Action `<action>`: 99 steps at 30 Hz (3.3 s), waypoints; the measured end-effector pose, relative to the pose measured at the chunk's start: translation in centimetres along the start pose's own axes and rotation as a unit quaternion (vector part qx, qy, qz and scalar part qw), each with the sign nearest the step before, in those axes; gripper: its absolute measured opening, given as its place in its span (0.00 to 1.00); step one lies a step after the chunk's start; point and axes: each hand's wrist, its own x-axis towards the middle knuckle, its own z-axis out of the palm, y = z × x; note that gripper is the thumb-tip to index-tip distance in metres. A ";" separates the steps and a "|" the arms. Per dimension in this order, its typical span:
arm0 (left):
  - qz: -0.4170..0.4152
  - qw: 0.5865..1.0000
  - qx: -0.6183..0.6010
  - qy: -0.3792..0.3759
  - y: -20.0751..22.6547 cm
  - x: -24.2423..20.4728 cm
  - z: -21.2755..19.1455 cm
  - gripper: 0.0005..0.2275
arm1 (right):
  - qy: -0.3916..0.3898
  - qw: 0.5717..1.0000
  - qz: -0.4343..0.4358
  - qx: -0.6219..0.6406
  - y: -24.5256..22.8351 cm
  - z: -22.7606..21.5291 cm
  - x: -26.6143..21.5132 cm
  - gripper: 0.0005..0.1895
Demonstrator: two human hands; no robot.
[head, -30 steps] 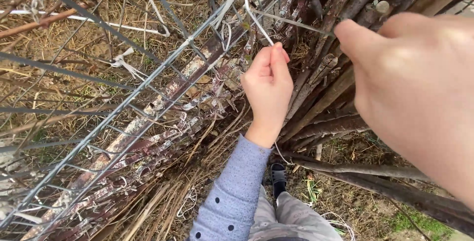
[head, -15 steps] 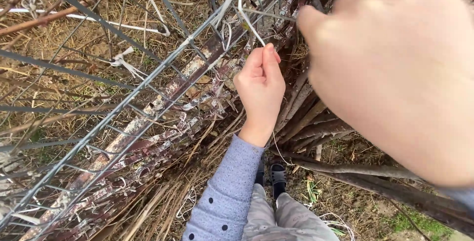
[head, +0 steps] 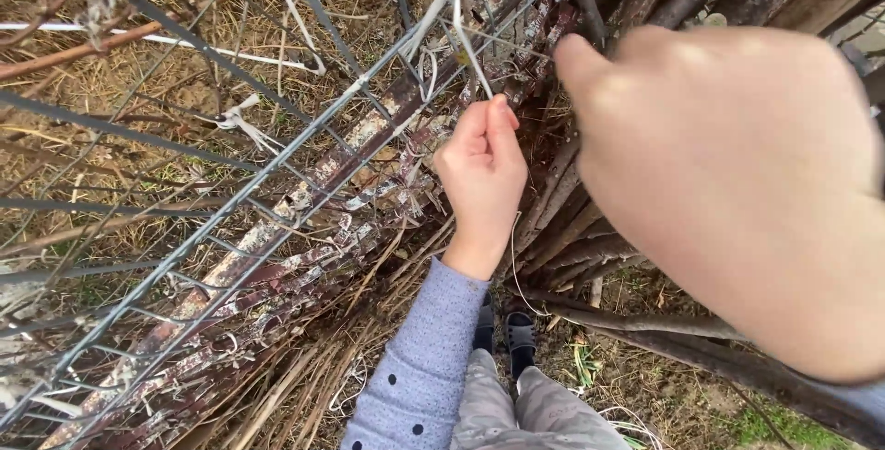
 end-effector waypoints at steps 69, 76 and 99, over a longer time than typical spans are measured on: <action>-0.348 0.934 0.030 -0.075 -8.7 -31.8 -3.4 0.12 | -0.210 0.711 0.147 0.655 -14.8 23.6 -18.7 0.26; -0.403 0.915 0.003 -0.007 -11.0 -37.3 -3.4 0.13 | -0.307 0.490 0.204 0.790 -20.7 28.7 -23.0 0.34; -0.546 0.819 -0.102 0.143 -16.1 -35.4 -12.9 0.40 | -0.321 0.402 0.357 0.780 -40.0 37.1 -23.4 0.07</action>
